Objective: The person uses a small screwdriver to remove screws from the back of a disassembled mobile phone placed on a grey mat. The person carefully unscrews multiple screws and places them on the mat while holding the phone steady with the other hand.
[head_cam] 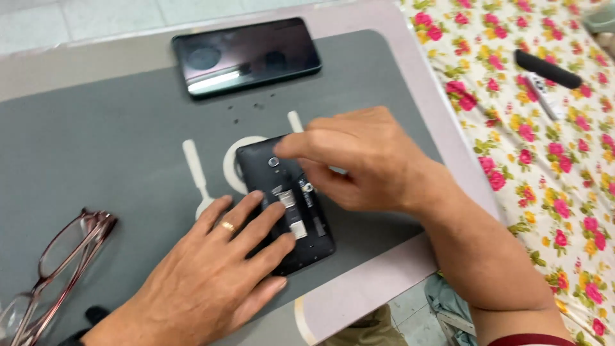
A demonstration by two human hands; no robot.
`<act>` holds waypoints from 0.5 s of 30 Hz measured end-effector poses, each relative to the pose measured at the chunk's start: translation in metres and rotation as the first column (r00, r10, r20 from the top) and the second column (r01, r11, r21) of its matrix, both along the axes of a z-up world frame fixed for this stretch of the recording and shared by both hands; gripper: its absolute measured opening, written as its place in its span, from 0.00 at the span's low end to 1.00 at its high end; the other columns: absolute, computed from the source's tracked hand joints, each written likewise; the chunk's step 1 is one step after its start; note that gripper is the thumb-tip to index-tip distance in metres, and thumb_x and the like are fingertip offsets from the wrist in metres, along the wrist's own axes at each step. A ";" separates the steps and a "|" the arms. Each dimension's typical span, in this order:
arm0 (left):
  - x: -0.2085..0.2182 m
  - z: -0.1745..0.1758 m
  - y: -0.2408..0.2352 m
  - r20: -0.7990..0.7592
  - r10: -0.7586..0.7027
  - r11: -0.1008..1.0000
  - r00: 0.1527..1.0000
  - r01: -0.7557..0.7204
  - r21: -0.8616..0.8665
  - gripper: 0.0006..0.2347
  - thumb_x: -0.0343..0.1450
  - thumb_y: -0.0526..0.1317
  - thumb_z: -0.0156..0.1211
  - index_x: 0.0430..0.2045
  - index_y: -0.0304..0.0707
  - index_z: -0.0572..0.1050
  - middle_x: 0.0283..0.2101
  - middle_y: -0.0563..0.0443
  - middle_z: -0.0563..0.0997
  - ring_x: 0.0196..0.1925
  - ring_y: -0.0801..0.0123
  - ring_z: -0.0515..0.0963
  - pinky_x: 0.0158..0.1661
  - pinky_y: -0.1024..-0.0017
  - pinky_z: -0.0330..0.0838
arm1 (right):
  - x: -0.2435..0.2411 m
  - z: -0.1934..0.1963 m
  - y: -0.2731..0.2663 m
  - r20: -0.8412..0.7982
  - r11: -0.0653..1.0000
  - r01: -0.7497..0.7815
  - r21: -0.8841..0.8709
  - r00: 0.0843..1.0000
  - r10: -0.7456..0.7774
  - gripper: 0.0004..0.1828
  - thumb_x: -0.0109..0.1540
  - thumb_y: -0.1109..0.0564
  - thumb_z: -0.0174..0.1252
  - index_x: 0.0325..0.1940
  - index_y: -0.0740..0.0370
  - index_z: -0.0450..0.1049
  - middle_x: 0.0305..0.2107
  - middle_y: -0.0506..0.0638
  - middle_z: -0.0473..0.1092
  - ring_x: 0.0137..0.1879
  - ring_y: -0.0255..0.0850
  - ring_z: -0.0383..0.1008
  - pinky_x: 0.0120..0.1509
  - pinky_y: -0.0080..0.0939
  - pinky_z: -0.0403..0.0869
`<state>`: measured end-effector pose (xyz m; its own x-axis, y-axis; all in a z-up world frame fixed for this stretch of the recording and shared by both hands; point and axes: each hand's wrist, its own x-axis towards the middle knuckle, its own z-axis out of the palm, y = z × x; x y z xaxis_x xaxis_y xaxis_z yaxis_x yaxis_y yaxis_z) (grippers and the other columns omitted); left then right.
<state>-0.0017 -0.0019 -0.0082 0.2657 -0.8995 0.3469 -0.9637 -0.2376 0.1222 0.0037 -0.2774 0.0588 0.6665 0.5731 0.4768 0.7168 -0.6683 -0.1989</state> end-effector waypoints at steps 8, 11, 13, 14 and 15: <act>0.002 -0.004 -0.001 -0.068 -0.030 0.999 0.997 0.027 -0.047 0.24 0.70 0.54 0.68 0.58 0.49 0.75 0.70 0.38 0.73 0.73 0.41 0.71 0.67 0.41 0.63 | 0.000 0.006 0.001 -0.105 0.993 -0.087 0.080 0.990 0.096 0.20 0.63 0.72 0.49 0.57 0.62 0.72 0.38 0.52 0.75 0.36 0.50 0.72 0.40 0.48 0.70; 0.001 -0.004 -0.001 -0.078 -0.052 0.998 0.996 0.049 -0.039 0.25 0.69 0.53 0.68 0.60 0.48 0.74 0.71 0.37 0.72 0.73 0.43 0.71 0.69 0.42 0.62 | 0.000 0.003 0.001 -0.073 0.999 -0.023 0.044 0.997 0.027 0.18 0.68 0.72 0.51 0.58 0.59 0.72 0.34 0.49 0.71 0.33 0.49 0.66 0.36 0.47 0.66; 0.001 -0.005 -0.002 -0.061 -0.064 0.998 0.996 0.062 -0.029 0.24 0.70 0.52 0.66 0.60 0.47 0.73 0.71 0.37 0.72 0.73 0.44 0.72 0.69 0.42 0.62 | 0.000 0.006 0.001 -0.077 0.999 0.014 0.052 0.997 -0.010 0.20 0.67 0.74 0.47 0.57 0.58 0.73 0.29 0.47 0.67 0.30 0.48 0.59 0.34 0.46 0.62; 0.001 -0.005 -0.002 -0.045 -0.065 0.998 0.997 0.064 -0.021 0.24 0.71 0.53 0.65 0.60 0.47 0.73 0.71 0.38 0.73 0.72 0.45 0.72 0.69 0.43 0.62 | 0.000 0.008 0.001 -0.116 0.997 -0.031 0.074 0.992 0.039 0.22 0.64 0.73 0.47 0.58 0.59 0.72 0.30 0.48 0.68 0.30 0.48 0.62 0.36 0.47 0.64; 0.002 -0.005 -0.002 -0.030 -0.066 0.998 0.997 0.065 -0.014 0.23 0.72 0.53 0.63 0.60 0.47 0.74 0.71 0.39 0.73 0.72 0.46 0.72 0.69 0.44 0.61 | -0.001 0.011 0.000 -0.154 0.992 -0.074 0.098 0.984 0.089 0.24 0.61 0.73 0.46 0.59 0.61 0.71 0.31 0.49 0.68 0.31 0.49 0.64 0.37 0.48 0.65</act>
